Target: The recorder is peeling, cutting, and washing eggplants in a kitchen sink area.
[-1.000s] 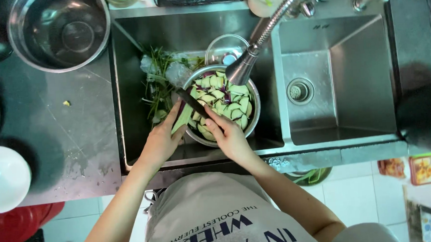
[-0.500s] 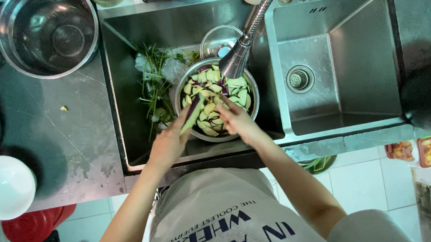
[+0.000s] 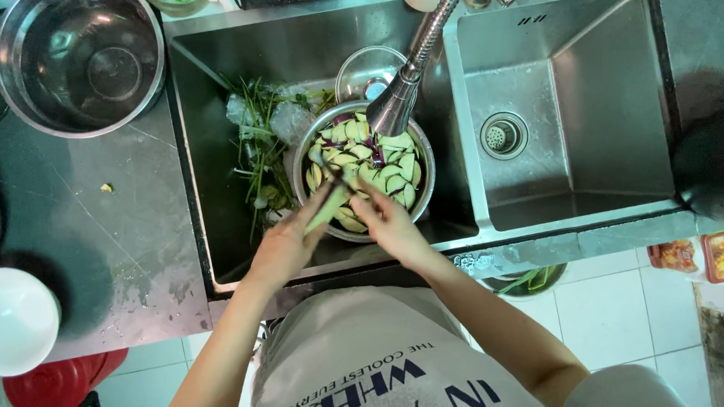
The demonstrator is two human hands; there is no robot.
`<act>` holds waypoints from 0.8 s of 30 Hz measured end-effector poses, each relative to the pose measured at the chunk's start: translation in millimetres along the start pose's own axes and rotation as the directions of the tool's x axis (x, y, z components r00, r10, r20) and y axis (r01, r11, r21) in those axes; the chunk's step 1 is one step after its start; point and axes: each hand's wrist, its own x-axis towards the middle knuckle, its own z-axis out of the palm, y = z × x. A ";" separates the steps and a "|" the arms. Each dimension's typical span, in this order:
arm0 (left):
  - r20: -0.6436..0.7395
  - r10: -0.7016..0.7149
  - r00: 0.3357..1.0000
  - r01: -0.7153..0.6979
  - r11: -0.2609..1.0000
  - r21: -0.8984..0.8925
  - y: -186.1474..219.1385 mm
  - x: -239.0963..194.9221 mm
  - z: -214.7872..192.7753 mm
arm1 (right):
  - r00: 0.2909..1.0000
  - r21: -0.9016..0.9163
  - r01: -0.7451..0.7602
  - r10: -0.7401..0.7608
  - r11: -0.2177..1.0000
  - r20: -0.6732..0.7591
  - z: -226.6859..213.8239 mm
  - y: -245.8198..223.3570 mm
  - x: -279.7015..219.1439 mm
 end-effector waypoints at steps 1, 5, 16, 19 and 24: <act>0.002 0.000 1.000 0.000 1.000 0.001 -1.2 -0.8 3.6 | 1.000 0.001 -0.001 0.001 1.000 -0.001 -0.8 1.1 4.8; -0.029 0.053 0.998 -0.052 0.998 0.034 -0.2 0.2 3.2 | 0.993 0.249 -0.110 0.114 0.962 -0.003 1.8 -2.1 15.1; -0.049 0.115 0.992 -0.106 0.982 0.156 1.4 -6.4 0.1 | 0.929 0.545 -0.315 0.370 0.777 0.009 -28.7 64.4 62.6; -0.059 0.008 0.998 0.001 0.987 0.162 -9.6 -1.7 -0.3 | 0.905 0.546 -0.416 0.388 0.727 0.173 -27.4 30.8 39.1; -0.029 -0.170 0.985 0.173 0.970 0.172 -19.9 15.0 -2.3 | 0.968 0.153 -0.230 0.209 0.961 0.141 0.1 -14.0 -6.0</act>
